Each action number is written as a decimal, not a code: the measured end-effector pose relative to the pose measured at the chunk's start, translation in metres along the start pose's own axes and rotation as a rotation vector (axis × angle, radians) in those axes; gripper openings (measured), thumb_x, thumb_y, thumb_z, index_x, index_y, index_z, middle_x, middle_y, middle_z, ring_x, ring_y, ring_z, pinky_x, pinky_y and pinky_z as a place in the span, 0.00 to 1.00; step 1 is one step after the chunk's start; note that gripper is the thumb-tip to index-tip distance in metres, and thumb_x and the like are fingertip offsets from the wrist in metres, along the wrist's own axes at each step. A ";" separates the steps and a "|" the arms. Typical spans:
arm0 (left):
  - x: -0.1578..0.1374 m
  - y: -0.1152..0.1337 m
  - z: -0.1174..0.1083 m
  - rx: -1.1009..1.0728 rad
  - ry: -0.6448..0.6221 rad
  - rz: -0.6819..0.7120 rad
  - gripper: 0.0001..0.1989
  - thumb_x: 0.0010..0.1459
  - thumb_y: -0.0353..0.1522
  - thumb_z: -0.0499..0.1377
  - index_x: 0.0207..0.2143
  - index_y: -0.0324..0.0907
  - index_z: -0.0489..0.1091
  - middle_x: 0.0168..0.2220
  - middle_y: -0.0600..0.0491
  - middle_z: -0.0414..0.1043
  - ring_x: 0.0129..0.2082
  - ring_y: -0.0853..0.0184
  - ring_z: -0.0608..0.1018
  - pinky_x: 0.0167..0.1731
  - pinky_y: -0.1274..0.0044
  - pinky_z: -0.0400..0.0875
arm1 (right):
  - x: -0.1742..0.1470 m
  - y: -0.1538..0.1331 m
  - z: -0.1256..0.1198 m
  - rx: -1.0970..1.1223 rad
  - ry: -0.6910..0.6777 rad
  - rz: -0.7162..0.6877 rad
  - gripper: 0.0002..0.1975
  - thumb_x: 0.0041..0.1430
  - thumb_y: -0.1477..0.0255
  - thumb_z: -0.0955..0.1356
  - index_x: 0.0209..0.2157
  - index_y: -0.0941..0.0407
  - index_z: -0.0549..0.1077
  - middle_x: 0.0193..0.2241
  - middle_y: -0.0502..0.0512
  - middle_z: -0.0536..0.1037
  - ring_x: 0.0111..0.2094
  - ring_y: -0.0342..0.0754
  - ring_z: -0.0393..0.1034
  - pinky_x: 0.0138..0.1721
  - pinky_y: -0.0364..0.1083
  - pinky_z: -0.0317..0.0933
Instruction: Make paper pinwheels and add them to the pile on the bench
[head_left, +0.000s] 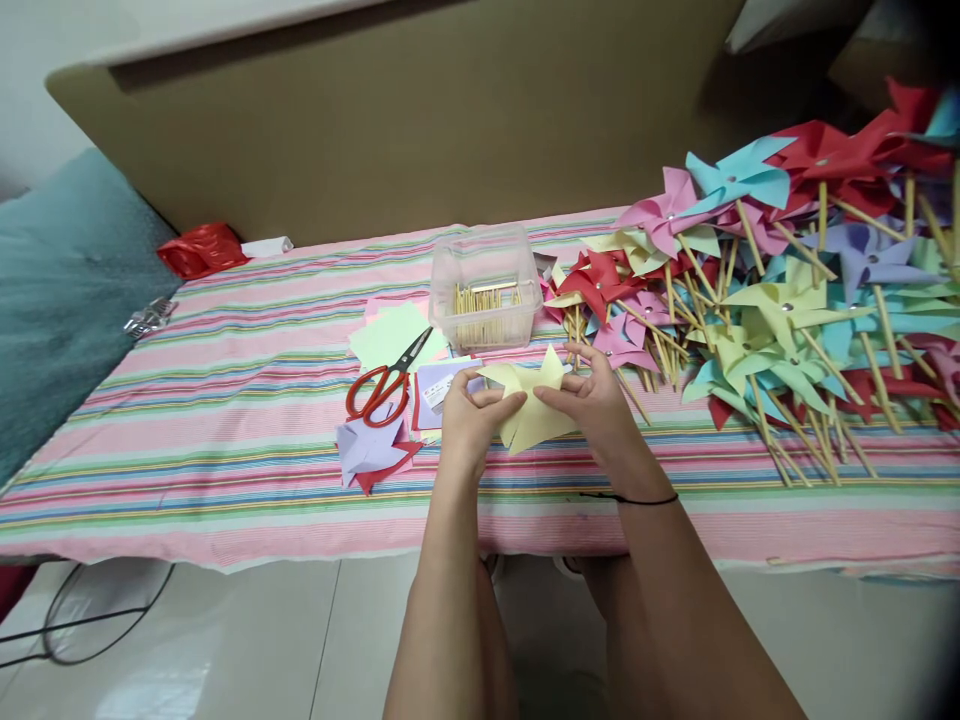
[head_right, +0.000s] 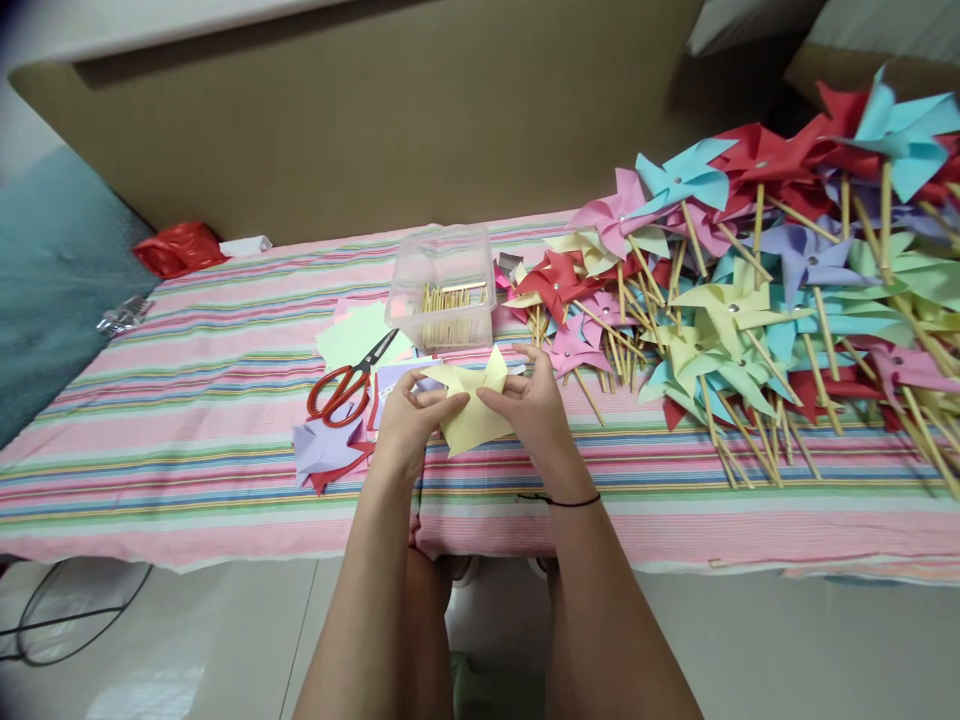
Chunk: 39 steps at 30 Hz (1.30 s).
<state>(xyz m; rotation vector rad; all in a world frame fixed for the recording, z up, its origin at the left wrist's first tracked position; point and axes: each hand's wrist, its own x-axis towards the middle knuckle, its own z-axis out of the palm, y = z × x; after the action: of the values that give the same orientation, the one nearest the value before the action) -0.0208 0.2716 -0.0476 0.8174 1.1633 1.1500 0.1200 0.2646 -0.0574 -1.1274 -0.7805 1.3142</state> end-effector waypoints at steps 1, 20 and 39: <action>0.000 0.000 0.000 0.001 -0.001 -0.001 0.28 0.35 0.31 0.72 0.38 0.41 0.62 0.24 0.52 0.78 0.20 0.65 0.77 0.20 0.76 0.71 | 0.000 0.000 0.000 0.004 0.001 0.002 0.40 0.35 0.70 0.77 0.50 0.52 0.58 0.26 0.49 0.82 0.28 0.51 0.78 0.29 0.47 0.70; -0.001 0.001 0.003 0.039 0.043 0.005 0.31 0.34 0.31 0.71 0.42 0.42 0.61 0.23 0.54 0.76 0.20 0.66 0.77 0.21 0.77 0.70 | -0.001 -0.004 0.000 0.013 -0.019 0.003 0.37 0.36 0.72 0.77 0.48 0.51 0.59 0.27 0.49 0.82 0.29 0.50 0.77 0.28 0.45 0.69; 0.002 -0.001 0.004 0.023 0.121 0.048 0.32 0.34 0.31 0.69 0.41 0.43 0.57 0.22 0.58 0.73 0.18 0.68 0.74 0.21 0.78 0.67 | 0.001 0.001 0.002 -0.051 0.011 -0.001 0.44 0.36 0.69 0.77 0.54 0.53 0.56 0.24 0.47 0.80 0.25 0.49 0.76 0.29 0.48 0.69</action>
<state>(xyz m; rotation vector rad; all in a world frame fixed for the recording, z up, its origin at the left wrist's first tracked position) -0.0167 0.2733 -0.0476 0.8058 1.2636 1.2416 0.1179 0.2655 -0.0583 -1.1739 -0.8108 1.2922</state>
